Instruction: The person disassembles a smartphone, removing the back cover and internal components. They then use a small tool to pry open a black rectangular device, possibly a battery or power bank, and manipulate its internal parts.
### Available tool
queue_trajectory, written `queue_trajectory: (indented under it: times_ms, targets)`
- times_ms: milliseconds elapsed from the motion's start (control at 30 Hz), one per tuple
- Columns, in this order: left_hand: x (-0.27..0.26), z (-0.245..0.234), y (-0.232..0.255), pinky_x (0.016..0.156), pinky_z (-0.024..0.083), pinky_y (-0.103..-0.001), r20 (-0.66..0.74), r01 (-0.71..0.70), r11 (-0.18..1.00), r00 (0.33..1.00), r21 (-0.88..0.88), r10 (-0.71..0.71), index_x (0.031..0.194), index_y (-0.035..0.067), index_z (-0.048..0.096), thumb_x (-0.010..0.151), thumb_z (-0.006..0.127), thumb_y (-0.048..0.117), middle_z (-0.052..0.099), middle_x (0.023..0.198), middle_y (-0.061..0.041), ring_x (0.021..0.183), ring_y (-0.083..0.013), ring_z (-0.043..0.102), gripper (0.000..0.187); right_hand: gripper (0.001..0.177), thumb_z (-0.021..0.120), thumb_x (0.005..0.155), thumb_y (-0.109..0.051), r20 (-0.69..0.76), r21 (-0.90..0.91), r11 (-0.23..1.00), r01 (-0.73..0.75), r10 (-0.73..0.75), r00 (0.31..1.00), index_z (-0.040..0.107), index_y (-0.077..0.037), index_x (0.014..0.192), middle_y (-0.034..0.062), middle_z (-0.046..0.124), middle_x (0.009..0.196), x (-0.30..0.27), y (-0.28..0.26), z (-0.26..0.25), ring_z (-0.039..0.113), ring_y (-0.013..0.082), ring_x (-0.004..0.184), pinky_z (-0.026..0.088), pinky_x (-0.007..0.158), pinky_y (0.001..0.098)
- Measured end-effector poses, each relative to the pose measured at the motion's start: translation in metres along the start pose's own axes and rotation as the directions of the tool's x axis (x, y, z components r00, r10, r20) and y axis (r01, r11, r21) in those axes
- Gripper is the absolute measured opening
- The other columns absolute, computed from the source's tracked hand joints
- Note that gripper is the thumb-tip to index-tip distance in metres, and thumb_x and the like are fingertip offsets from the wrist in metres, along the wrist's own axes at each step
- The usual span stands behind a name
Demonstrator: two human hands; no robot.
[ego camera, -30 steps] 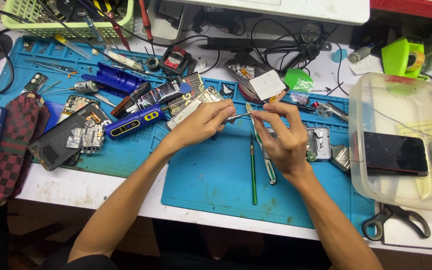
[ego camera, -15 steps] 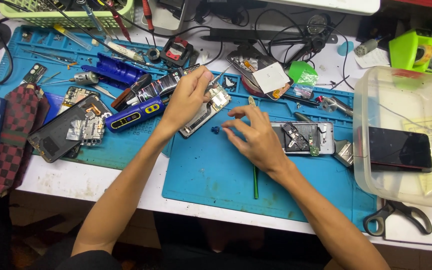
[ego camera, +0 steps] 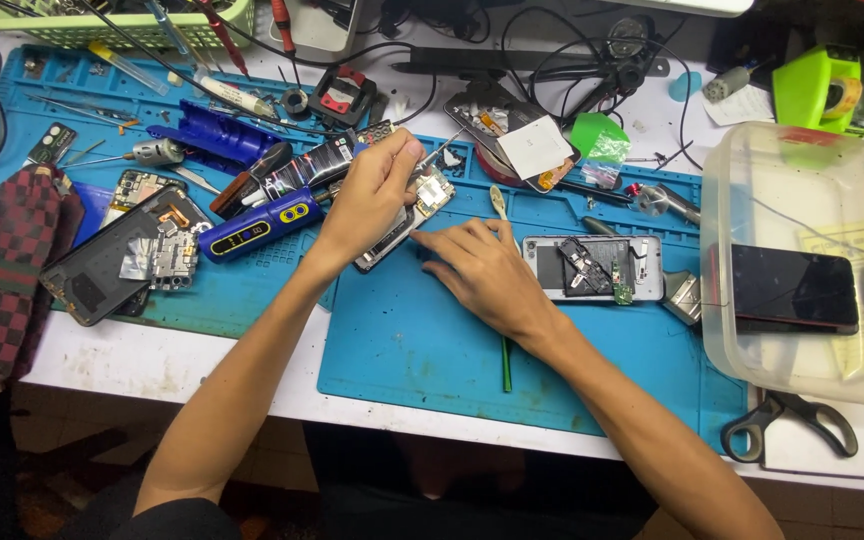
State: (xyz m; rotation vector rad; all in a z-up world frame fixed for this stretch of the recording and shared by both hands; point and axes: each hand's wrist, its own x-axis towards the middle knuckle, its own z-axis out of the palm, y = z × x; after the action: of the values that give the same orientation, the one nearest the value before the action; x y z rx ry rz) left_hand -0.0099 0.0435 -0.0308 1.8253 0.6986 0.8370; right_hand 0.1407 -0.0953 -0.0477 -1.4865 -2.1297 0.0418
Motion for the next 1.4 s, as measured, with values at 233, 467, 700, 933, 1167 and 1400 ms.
queue_trajectory:
  times_ms: [233,467,700,933,1167,1400]
  targets:
    - [-0.001,-0.001,0.005,0.057,0.036,-0.024,0.024,-0.002,1.0,1.0,-0.011,0.002,0.091,0.007,0.063,0.113,0.038,0.02,0.042,0.053,0.002,0.056,-0.0093,0.033,0.035,0.017,0.072,0.1,-0.017,-0.087,-0.017,0.999,0.038,-0.039,0.995,0.072,-0.02,0.117,-0.0038,0.073,0.1,0.002,-0.002,-0.001,0.066,0.0129,0.094,0.042,0.092,0.0295]
    - [-0.001,0.0,0.005,0.054,0.032,-0.023,0.042,-0.001,1.0,0.999,-0.032,0.002,0.091,0.007,0.062,0.113,0.037,0.019,0.038,0.052,0.003,0.054,-0.0084,0.03,0.036,0.017,0.067,0.101,-0.011,0.008,0.026,1.0,-0.002,0.001,1.0,0.071,-0.015,0.117,0.0014,0.069,0.101,0.003,-0.003,-0.002,0.068,0.0169,0.094,0.052,0.087,0.0313]
    - [-0.002,0.0,0.009,0.054,0.032,-0.023,0.058,0.014,1.0,0.998,-0.014,-0.014,0.093,0.006,0.063,0.114,0.037,0.018,0.04,0.052,0.002,0.053,-0.0088,0.03,0.036,0.022,0.059,0.105,-0.012,0.119,0.017,1.0,-0.004,0.002,0.993,0.068,-0.016,0.125,0.0043,0.06,0.104,0.002,-0.001,-0.005,0.064,0.0218,0.1,0.049,0.082,0.0351]
    - [-0.002,0.0,0.012,0.055,0.033,-0.024,0.072,0.011,1.0,0.997,-0.011,-0.011,0.094,0.006,0.062,0.114,0.037,0.018,0.042,0.053,0.0,0.055,-0.0097,0.031,0.035,0.021,0.056,0.104,-0.008,0.122,0.003,0.999,0.044,-0.044,0.992,0.068,-0.015,0.12,0.0048,0.055,0.104,0.0,0.0,-0.002,0.06,0.0224,0.098,0.047,0.08,0.035]
    - [-0.002,0.002,0.012,0.051,0.03,-0.023,0.063,0.022,1.0,0.998,-0.015,-0.021,0.092,0.007,0.062,0.114,0.036,0.017,0.041,0.052,0.001,0.051,-0.0084,0.029,0.036,0.008,0.057,0.107,-0.023,0.119,-0.04,0.999,0.008,-0.004,0.993,0.064,-0.019,0.107,0.0006,0.055,0.092,-0.002,0.002,-0.026,0.059,0.0171,0.086,0.046,0.075,0.0295]
    - [-0.002,0.0,0.009,0.05,0.029,-0.022,0.057,0.025,0.999,0.998,-0.029,-0.023,0.092,0.007,0.062,0.114,0.037,0.019,0.041,0.051,0.001,0.05,-0.0072,0.029,0.035,0.008,0.074,0.093,-0.01,0.292,0.231,0.896,-0.379,0.308,0.906,0.076,-0.007,0.1,0.0152,0.071,0.087,-0.015,0.023,-0.119,0.07,0.0313,0.083,0.055,0.075,0.042]
